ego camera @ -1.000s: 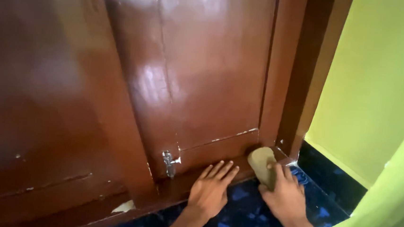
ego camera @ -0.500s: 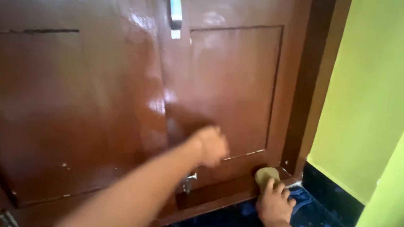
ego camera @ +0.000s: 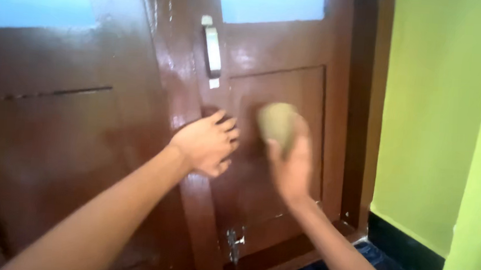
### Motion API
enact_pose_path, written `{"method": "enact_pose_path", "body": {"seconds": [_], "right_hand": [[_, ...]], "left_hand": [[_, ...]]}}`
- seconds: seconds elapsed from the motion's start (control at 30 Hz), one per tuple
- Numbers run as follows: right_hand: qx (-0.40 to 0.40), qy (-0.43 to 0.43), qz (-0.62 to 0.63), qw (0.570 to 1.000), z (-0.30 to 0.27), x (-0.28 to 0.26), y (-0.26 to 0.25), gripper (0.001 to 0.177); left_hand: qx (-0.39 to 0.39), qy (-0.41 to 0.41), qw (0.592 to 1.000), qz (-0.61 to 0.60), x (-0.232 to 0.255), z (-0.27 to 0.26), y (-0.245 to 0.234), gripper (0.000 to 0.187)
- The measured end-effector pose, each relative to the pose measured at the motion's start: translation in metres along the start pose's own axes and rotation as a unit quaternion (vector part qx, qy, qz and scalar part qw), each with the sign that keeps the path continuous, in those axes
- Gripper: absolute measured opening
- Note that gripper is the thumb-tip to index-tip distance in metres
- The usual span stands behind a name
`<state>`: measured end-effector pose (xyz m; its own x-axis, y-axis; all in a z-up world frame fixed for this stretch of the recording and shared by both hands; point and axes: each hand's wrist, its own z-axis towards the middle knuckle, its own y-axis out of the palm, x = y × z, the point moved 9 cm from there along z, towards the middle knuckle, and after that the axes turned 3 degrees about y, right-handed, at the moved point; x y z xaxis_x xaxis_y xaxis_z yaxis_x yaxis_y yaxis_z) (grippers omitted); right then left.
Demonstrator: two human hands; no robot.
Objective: The person cleans a wooden door by rubbing and wiping its panels and frame with a sponge.
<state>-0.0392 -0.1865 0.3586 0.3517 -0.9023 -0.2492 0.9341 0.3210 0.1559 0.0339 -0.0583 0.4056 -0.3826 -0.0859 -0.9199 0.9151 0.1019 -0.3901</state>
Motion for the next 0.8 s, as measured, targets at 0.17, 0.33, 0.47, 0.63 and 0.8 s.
{"method": "enact_pose_path", "body": {"seconds": [0.17, 0.33, 0.47, 0.63, 0.8], "right_hand": [[-0.169, -0.074, -0.176, 0.967, 0.003, 0.028, 0.062, 0.053], [0.01, 0.198, -0.205, 0.958, -0.105, 0.143, 0.018, 0.045], [-0.206, 0.301, -0.151, 0.919, -0.213, 0.167, 0.019, 0.043], [-0.446, -0.215, -0.122, 0.86, -0.217, 0.075, 0.02, 0.023], [-0.079, 0.027, -0.104, 0.991, 0.01, 0.105, 0.019, 0.054]], "left_hand": [[0.073, 0.0, 0.997, -0.013, -0.002, -0.001, 0.001, 0.062], [0.102, -0.013, 0.995, 0.016, 0.003, -0.002, 0.0, 0.058], [0.055, 0.001, 0.998, 0.008, 0.002, 0.0, 0.005, 0.057], [0.07, 0.003, 0.998, 0.001, 0.004, 0.0, -0.002, 0.057], [0.079, 0.007, 0.997, 0.013, 0.005, 0.0, -0.001, 0.056]]}}
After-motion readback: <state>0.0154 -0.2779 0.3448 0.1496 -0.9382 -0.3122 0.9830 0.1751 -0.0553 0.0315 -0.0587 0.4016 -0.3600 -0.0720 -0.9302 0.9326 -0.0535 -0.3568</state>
